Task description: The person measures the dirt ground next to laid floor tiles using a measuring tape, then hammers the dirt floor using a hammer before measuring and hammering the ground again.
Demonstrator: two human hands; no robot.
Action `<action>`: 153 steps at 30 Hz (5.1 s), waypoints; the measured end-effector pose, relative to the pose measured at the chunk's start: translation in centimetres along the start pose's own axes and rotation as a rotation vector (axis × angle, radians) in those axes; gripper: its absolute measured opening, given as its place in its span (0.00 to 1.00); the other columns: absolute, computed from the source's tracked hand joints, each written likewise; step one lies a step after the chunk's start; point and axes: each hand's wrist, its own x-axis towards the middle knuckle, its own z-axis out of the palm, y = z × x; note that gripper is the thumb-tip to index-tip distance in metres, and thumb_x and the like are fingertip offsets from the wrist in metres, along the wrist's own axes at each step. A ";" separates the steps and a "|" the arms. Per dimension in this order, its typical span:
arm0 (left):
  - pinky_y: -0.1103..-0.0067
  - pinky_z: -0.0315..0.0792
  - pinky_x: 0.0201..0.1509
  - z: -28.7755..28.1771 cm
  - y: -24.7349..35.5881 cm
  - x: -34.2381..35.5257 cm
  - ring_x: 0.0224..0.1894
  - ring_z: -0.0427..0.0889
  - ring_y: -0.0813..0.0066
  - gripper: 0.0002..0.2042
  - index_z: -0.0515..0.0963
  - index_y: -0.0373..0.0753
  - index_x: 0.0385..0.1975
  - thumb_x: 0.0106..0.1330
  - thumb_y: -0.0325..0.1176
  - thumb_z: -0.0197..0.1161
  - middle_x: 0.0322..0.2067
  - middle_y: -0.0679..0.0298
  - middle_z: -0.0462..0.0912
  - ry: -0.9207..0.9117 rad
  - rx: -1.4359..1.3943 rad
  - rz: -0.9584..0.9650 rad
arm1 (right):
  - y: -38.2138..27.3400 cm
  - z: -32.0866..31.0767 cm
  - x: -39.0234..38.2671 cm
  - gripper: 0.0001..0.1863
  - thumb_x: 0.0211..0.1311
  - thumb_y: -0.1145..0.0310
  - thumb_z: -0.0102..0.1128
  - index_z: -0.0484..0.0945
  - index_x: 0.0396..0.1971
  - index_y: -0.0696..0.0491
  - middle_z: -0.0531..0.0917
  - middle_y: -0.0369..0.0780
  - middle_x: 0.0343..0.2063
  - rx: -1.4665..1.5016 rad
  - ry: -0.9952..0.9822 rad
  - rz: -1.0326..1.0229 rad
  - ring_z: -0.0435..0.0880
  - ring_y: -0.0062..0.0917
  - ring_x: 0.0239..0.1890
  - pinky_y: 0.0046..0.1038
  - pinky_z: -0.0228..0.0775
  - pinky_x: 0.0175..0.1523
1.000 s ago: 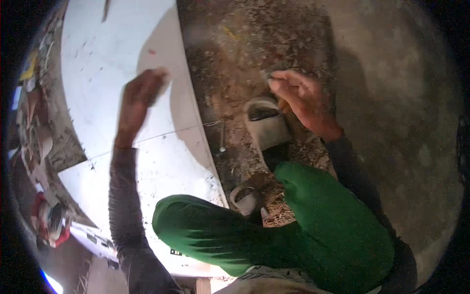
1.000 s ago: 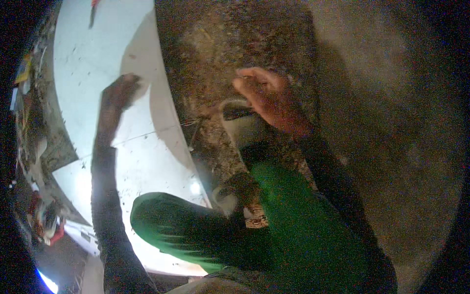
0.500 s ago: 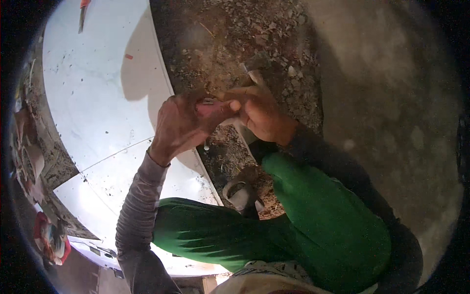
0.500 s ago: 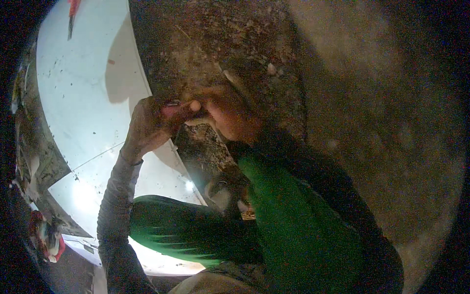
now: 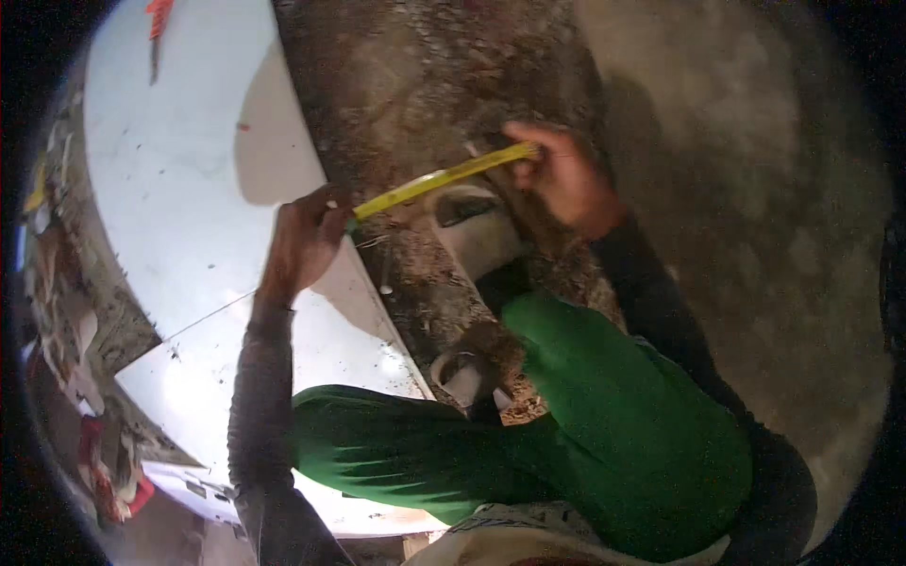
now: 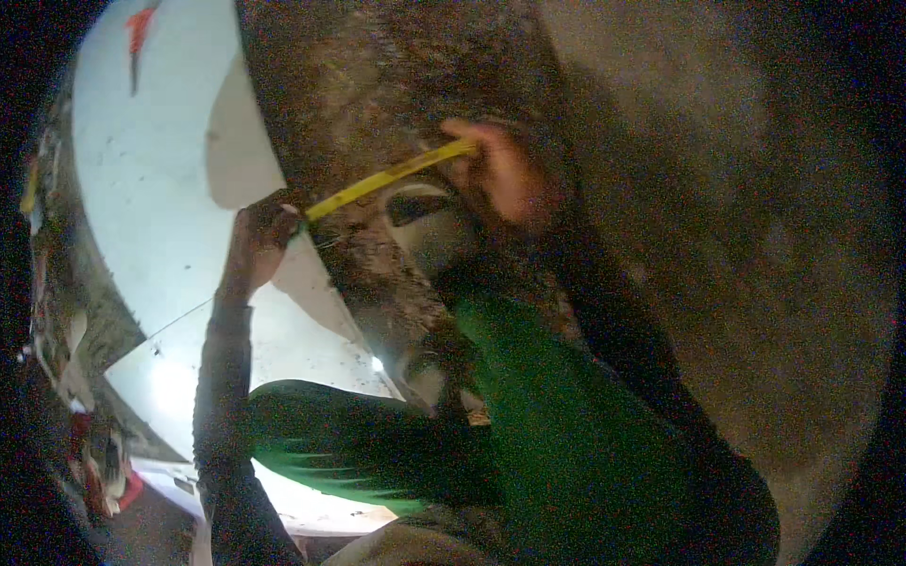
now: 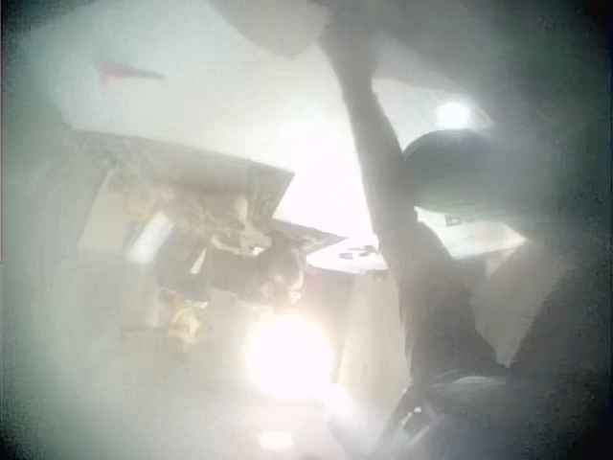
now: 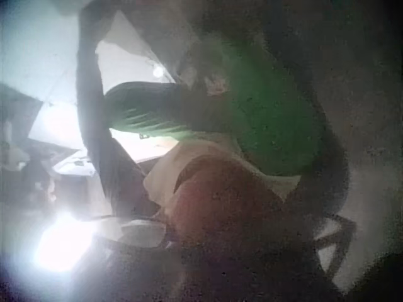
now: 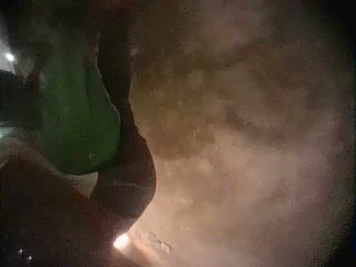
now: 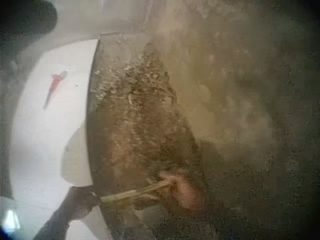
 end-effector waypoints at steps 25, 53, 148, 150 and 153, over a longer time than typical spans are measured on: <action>0.58 0.80 0.45 -7.5 -5.9 -4.7 0.40 0.86 0.50 0.09 0.85 0.45 0.32 0.60 0.41 0.63 0.34 0.56 0.87 0.087 0.318 -0.225 | 3.6 -4.6 1.6 0.17 0.74 0.58 0.56 0.78 0.53 0.53 0.80 0.33 0.35 -0.128 0.025 0.554 0.78 0.17 0.34 0.22 0.73 0.42; 0.66 0.78 0.39 1.5 -1.5 3.7 0.35 0.87 0.59 0.08 0.86 0.41 0.37 0.66 0.36 0.63 0.34 0.57 0.88 0.052 0.207 0.125 | 1.5 5.9 2.1 0.18 0.69 0.55 0.64 0.82 0.46 0.56 0.86 0.40 0.34 0.525 0.193 0.663 0.83 0.22 0.32 0.28 0.77 0.35; 0.59 0.78 0.48 -6.7 -12.1 -0.9 0.43 0.84 0.47 0.17 0.85 0.45 0.37 0.65 0.52 0.63 0.38 0.55 0.86 0.139 0.768 -0.182 | 7.0 3.0 4.5 0.18 0.68 0.57 0.66 0.80 0.49 0.53 0.85 0.37 0.31 0.598 0.110 0.685 0.82 0.19 0.30 0.22 0.73 0.34; 0.60 0.77 0.42 -7.0 -12.7 -1.8 0.40 0.83 0.48 0.17 0.83 0.39 0.33 0.66 0.49 0.64 0.34 0.53 0.85 0.169 0.599 -0.068 | 7.7 2.9 4.6 0.18 0.67 0.55 0.67 0.81 0.48 0.53 0.85 0.37 0.30 0.513 0.036 0.739 0.81 0.18 0.29 0.22 0.73 0.34; 0.71 0.76 0.40 -7.2 -10.4 -3.0 0.31 0.82 0.65 0.13 0.82 0.35 0.36 0.67 0.40 0.68 0.30 0.56 0.85 0.145 0.337 -0.116 | 6.7 4.4 5.3 0.22 0.68 0.52 0.66 0.80 0.50 0.55 0.84 0.37 0.30 0.507 -0.076 0.753 0.80 0.16 0.29 0.22 0.72 0.33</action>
